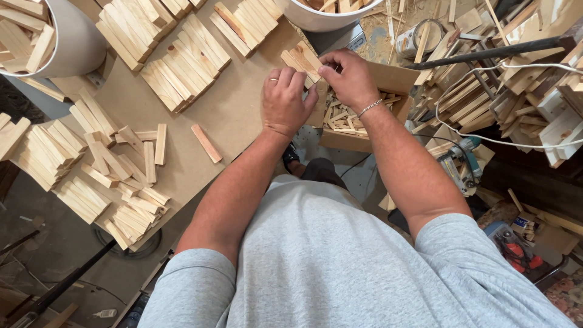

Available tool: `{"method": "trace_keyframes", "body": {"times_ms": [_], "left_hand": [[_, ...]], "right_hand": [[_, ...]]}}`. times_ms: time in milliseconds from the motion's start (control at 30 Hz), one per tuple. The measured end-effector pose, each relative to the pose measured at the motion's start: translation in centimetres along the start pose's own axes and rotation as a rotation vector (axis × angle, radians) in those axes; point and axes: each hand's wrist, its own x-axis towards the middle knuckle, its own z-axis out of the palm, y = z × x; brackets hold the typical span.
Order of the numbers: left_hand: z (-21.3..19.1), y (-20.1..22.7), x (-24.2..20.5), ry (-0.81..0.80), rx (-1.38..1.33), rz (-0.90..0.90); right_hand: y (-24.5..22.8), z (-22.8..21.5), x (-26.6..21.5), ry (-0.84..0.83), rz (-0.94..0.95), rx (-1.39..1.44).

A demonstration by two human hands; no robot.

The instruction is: Sorting and stacking small wooden slats on a workbench and into containers

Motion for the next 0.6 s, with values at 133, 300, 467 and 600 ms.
{"method": "trace_keyframes", "body": {"times_ms": [133,300,467,600], "left_hand": [[-0.1,0.2,0.0,0.007,0.022,-0.036],[-0.4,-0.2,-0.5,-0.011,0.07,-0.059],[0.7,-2.5,-3.4,0.176,0.02,-0.046],[-1.3,-2.6,-5.4,0.199,0.101,-0.043]], "right_hand": [[-0.4,-0.1,-0.3,0.005,0.026,0.017],[-2.1,-0.8,-2.5,0.097,-0.071,0.075],[-4.3,0.9,-5.3,0.121,-0.538,-0.127],[-4.9,4.0,-6.6,0.065,-0.607,-0.29]]}}
